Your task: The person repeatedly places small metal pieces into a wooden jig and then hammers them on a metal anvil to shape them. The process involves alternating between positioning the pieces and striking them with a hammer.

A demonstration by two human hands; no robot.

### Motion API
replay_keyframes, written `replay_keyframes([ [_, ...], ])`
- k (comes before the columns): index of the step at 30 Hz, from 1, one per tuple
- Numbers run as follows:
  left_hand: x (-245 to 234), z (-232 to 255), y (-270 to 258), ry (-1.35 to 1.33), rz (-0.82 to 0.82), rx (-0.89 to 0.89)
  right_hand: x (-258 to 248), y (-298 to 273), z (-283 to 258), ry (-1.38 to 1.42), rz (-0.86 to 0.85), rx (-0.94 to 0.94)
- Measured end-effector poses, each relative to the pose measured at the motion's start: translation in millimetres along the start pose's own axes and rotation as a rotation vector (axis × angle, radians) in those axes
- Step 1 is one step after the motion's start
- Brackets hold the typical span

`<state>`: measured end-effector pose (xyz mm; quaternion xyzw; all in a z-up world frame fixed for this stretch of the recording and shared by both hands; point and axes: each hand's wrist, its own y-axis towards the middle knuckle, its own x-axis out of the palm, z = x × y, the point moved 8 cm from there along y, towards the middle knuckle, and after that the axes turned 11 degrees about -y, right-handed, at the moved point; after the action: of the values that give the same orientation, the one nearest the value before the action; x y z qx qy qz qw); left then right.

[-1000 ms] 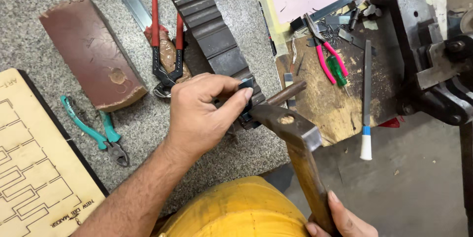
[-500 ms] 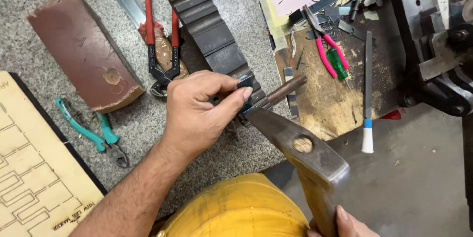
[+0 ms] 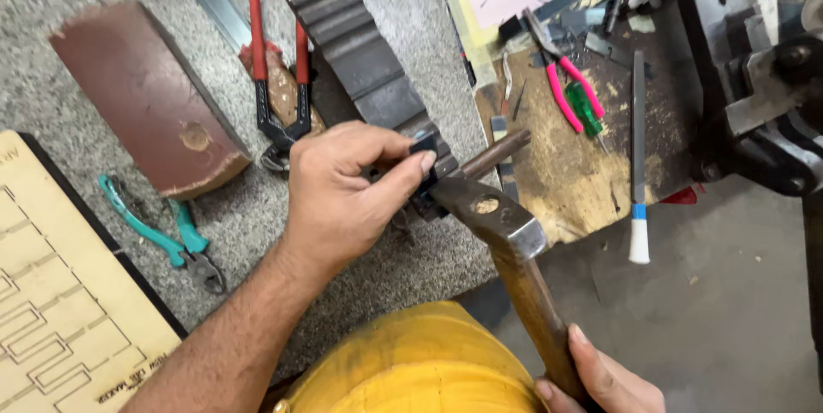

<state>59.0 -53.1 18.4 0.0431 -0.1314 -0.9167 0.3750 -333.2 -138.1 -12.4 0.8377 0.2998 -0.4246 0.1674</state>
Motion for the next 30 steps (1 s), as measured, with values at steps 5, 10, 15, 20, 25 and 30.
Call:
replay_keyframes([
  [5,-0.1,-2.4,0.1,-0.020,0.007,-0.013,12.6,-27.2,56.4,0.395,-0.069,0.683],
  [10,0.1,-0.7,-0.3,0.005,-0.001,0.008,0.2,-3.5,-10.0,-0.068,0.033,-0.210],
  [15,-0.7,-10.7,-6.1,-0.071,0.036,-0.111,-3.0,-9.9,45.4,0.231,0.027,0.185],
  [20,-33.2,-15.7,-18.2,-0.382,0.123,-0.182,47.4,-2.9,99.2,0.432,-0.551,0.577],
  [25,-114.3,-14.3,-60.7,-0.534,0.353,-0.086,40.7,25.5,-7.0,-0.357,-0.146,-0.809],
  [30,-161.2,-19.3,-122.7,-0.598,0.471,-0.117,70.0,49.3,-50.3,-0.453,-0.278,-0.967],
])
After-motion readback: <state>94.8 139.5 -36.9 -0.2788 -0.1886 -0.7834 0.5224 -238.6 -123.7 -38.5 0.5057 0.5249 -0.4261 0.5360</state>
